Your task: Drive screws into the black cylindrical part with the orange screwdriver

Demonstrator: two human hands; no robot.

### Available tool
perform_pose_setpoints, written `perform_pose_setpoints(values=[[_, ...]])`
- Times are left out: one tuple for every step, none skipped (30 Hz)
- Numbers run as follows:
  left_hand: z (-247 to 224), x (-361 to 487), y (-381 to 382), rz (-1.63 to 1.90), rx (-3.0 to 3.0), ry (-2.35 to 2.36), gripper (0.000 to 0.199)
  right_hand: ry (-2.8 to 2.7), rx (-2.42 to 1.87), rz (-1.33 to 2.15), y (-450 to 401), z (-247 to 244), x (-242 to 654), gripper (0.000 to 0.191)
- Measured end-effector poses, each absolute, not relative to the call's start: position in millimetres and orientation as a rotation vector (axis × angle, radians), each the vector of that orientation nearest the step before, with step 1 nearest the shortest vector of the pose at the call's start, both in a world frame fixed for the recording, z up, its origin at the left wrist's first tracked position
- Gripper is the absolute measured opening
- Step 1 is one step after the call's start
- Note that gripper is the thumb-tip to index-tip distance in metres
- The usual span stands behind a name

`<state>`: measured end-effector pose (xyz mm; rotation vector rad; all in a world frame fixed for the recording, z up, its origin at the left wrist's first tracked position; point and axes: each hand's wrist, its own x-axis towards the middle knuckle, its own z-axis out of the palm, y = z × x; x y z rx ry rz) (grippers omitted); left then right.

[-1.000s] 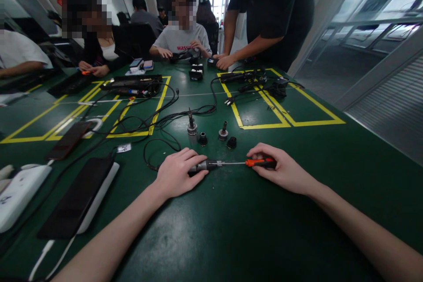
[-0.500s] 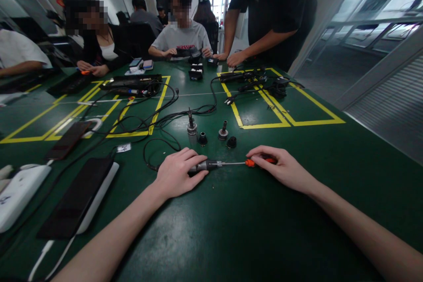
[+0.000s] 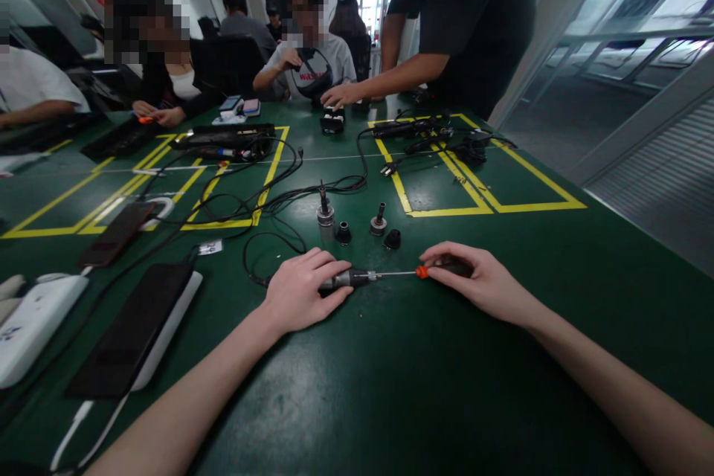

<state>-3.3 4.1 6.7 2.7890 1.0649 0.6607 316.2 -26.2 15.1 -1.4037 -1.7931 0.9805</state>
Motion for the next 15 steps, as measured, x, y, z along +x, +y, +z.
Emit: perform_pose_setpoints(values=[[6.5, -3.4, 4.2, 0.663, 2.79, 1.062, 0.029, -1.795, -1.406, 0.97, -26.1, 15.0, 316.9, 0.045], [6.3, -3.5, 4.3, 0.664, 2.789, 1.062, 0.029, -1.798, -1.407, 0.962, -26.1, 14.9, 317.6, 0.044], [6.1, -3.5, 4.4, 0.665, 2.789, 1.062, 0.029, -1.802, -1.407, 0.959, -26.0, 14.6, 318.1, 0.043], [6.0, -3.6, 4.4, 0.665, 2.788, 1.064, 0.029, -1.806, -1.405, 0.96, -26.0, 14.3, 318.4, 0.043], [5.9, -3.6, 4.4, 0.663, 2.788, 1.065, 0.029, -1.808, -1.402, 0.962, -26.0, 14.0, 318.6, 0.042], [5.8, -3.5, 4.5, 0.66, 2.788, 1.066, 0.029, -1.809, -1.4, 0.965, -26.1, 13.9, 318.5, 0.041], [5.7, -3.5, 4.5, 0.658, 2.789, 1.066, 0.029, -1.808, -1.397, 0.97, -26.2, 13.9, 318.2, 0.04], [5.7, -3.4, 4.5, 0.656, 2.788, 1.064, 0.029, -1.807, -1.394, 0.977, -26.3, 14.2, 317.8, 0.039], [5.6, -3.3, 4.6, 0.655, 2.789, 1.062, 0.029, -1.804, -1.391, 0.984, -26.6, 14.8, 317.1, 0.037], [5.6, -3.3, 4.7, 0.655, 2.789, 1.062, 0.029, -1.801, -1.385, 0.991, -26.8, 15.6, 316.3, 0.035], [5.5, -3.2, 4.8, 0.654, 2.789, 1.063, 0.029, -1.803, -1.376, 0.994, -27.1, 16.6, 315.6, 0.034], [5.5, -3.2, 4.9, 0.655, 2.791, 1.064, 0.028, -1.81, -1.362, 0.991, -27.4, 17.7, 314.8, 0.032], [5.5, -3.3, 5.0, 0.656, 2.793, 1.064, 0.028, -1.824, -1.344, 0.978, -27.7, 18.7, 314.2, 0.03], [5.6, -3.3, 5.2, 0.655, 2.794, 1.065, 0.029, -1.842, -1.325, 0.959, -27.9, 19.5, 313.7, 0.028], [5.6, -3.4, 5.3, 0.656, 2.795, 1.065, 0.029, -1.863, -1.306, 0.936, -28.0, 20.1, 313.4, 0.026]])
